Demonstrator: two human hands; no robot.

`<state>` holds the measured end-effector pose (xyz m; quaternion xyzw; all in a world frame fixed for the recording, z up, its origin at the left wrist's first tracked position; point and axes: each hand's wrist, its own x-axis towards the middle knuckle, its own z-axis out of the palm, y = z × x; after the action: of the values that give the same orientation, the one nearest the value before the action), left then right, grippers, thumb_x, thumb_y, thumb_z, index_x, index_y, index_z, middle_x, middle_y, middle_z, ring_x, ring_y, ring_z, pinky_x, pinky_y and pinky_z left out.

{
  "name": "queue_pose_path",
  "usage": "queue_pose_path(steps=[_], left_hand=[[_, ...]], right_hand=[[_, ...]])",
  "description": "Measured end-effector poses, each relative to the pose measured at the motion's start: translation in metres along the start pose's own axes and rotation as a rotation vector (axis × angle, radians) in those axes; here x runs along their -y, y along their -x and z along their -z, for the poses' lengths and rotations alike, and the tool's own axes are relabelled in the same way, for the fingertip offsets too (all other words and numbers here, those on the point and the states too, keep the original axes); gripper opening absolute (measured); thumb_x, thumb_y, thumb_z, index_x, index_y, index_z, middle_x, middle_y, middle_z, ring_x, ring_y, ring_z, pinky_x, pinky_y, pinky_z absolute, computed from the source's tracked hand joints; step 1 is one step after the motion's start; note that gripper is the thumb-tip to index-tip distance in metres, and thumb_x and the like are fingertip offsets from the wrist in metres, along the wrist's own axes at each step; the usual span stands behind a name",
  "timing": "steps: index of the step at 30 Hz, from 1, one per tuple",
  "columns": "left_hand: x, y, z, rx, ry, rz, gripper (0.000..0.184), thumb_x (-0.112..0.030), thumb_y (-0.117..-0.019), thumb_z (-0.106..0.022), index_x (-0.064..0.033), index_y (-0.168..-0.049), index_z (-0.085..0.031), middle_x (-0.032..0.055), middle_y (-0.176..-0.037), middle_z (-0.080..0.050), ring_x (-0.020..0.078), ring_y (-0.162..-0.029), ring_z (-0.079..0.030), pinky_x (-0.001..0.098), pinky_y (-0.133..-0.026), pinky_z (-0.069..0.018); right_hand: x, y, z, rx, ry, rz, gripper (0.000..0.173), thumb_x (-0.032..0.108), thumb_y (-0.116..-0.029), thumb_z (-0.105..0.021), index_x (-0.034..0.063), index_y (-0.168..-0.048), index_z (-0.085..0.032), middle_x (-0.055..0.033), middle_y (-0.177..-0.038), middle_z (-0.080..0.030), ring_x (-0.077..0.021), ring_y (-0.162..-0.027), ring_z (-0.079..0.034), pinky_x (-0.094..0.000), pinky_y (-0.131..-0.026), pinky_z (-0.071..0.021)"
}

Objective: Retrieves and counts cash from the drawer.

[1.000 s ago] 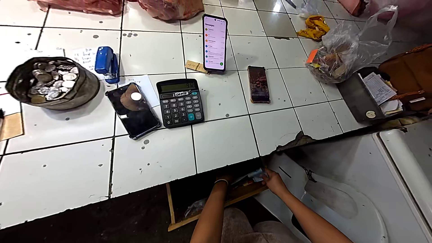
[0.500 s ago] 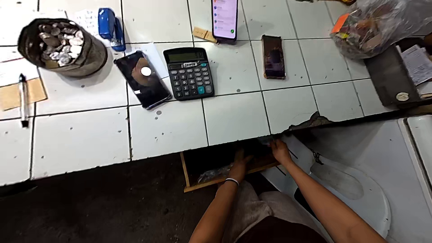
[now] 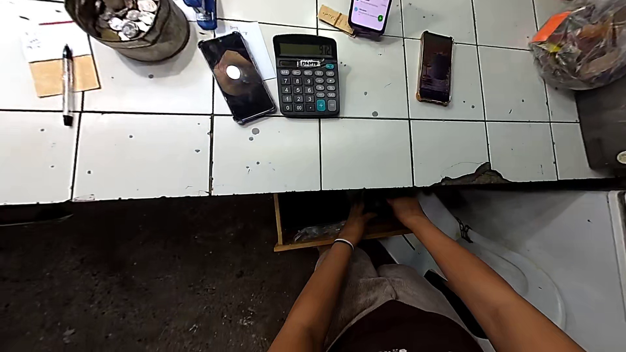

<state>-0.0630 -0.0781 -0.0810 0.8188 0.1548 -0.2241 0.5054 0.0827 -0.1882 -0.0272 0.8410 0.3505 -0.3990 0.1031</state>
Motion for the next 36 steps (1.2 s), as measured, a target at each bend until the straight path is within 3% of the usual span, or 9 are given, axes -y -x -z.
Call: queue_pose_path(steps=[5,8,14,19,22,25,28,31,36], left_hand=[[0.0,-0.005,0.005,0.011,0.007,0.019,0.041,0.005,-0.0977,-0.051,-0.0105,-0.131,-0.07,0.0238,-0.17,-0.004,0.0389,-0.158,-0.006,0.0443,-0.128,-0.0169],[-0.001,-0.006,0.009,0.047,-0.004,0.043,0.043,0.005,-0.0979,-0.051,-0.0124,-0.133,-0.068,0.0223,-0.171,-0.004,0.0372,-0.158,-0.008,0.0434,-0.128,-0.0182],[0.0,-0.005,0.009,0.064,-0.02,0.042,0.044,0.002,-0.0988,-0.05,-0.0138,-0.136,-0.067,0.0222,-0.17,-0.011,0.037,-0.158,-0.01,0.0436,-0.128,-0.0169],[0.003,-0.005,0.014,0.081,-0.105,0.028,0.051,-0.002,-0.1015,-0.047,-0.017,-0.149,-0.054,0.0207,-0.169,-0.016,0.0362,-0.158,-0.013,0.044,-0.128,-0.0178],[0.013,0.012,0.005,-0.146,-0.086,0.009,0.047,-0.009,-0.1032,-0.049,-0.0114,-0.15,-0.052,0.0227,-0.164,-0.03,0.0381,-0.154,-0.026,0.0453,-0.127,-0.0222],[0.047,0.042,-0.014,-0.346,-0.093,0.02,0.046,-0.025,-0.0982,-0.065,-0.0029,-0.138,-0.062,0.0252,-0.144,-0.056,0.0424,-0.141,-0.047,0.0522,-0.12,-0.0341],[0.07,0.074,-0.016,-0.038,-0.198,0.143,0.052,-0.035,-0.1023,-0.06,-0.0021,-0.142,-0.056,0.0206,-0.151,-0.05,0.0372,-0.151,-0.033,0.0527,-0.123,-0.0249],[0.075,0.076,-0.023,0.031,-0.33,0.166,0.039,-0.008,-0.106,-0.045,0.0005,-0.143,-0.055,0.021,-0.153,-0.049,0.0377,-0.152,-0.032,0.0536,-0.122,-0.0268],[0.069,0.061,-0.024,0.125,-0.423,0.214,0.039,0.007,-0.1018,-0.042,0.0053,-0.138,-0.056,0.0264,-0.141,-0.056,0.0429,-0.134,-0.052,0.0548,-0.113,-0.0389]], right_hand=[[-0.003,-0.014,-0.006,0.034,-0.072,-0.081,0.037,0.016,-0.1086,-0.047,0.0049,-0.141,-0.059,-0.0219,-0.144,-0.058,-0.0408,-0.136,-0.054,-0.0574,-0.113,-0.041],[0.004,-0.023,-0.012,0.045,-0.107,-0.063,0.037,0.021,-0.1066,-0.053,0.0087,-0.14,-0.06,-0.0218,-0.137,-0.063,-0.0403,-0.133,-0.056,-0.0592,-0.111,-0.0416],[0.017,-0.023,-0.015,0.032,-0.059,-0.028,0.035,0.01,-0.108,-0.043,0.0019,-0.135,-0.063,-0.0232,-0.139,-0.061,-0.0406,-0.135,-0.055,-0.057,-0.111,-0.0425],[0.017,-0.025,-0.01,0.109,-0.058,0.0,0.037,0.008,-0.1092,-0.038,-0.0001,-0.137,-0.061,-0.0222,-0.146,-0.056,-0.0382,-0.139,-0.05,-0.0527,-0.116,-0.0391],[0.006,-0.021,-0.014,-0.027,-0.115,0.084,0.042,0.023,-0.112,-0.038,0.0061,-0.147,-0.056,-0.0181,-0.148,-0.056,-0.0346,-0.138,-0.054,-0.0491,-0.117,-0.0404],[-0.006,-0.01,-0.023,-0.194,-0.094,0.223,0.045,0.035,-0.1105,-0.042,0.0095,-0.141,-0.062,-0.0175,-0.142,-0.061,-0.0349,-0.133,-0.058,-0.0514,-0.113,-0.0444],[-0.01,-0.007,-0.029,-0.083,-0.011,0.176,0.052,0.034,-0.109,-0.046,0.0163,-0.158,-0.043,-0.0162,-0.158,-0.047,-0.0362,-0.149,-0.04,-0.0569,-0.122,-0.0276],[-0.001,-0.018,-0.03,0.053,0.022,0.044,0.063,0.032,-0.1091,-0.047,0.0152,-0.165,-0.023,-0.0177,-0.167,-0.031,-0.0355,-0.157,-0.023,-0.0574,-0.127,-0.0149],[0.01,-0.044,-0.018,0.1,0.118,-0.011,0.064,0.04,-0.1105,-0.041,0.0132,-0.165,-0.022,-0.0181,-0.168,-0.028,-0.0376,-0.156,-0.023,-0.0636,-0.124,-0.0136]])
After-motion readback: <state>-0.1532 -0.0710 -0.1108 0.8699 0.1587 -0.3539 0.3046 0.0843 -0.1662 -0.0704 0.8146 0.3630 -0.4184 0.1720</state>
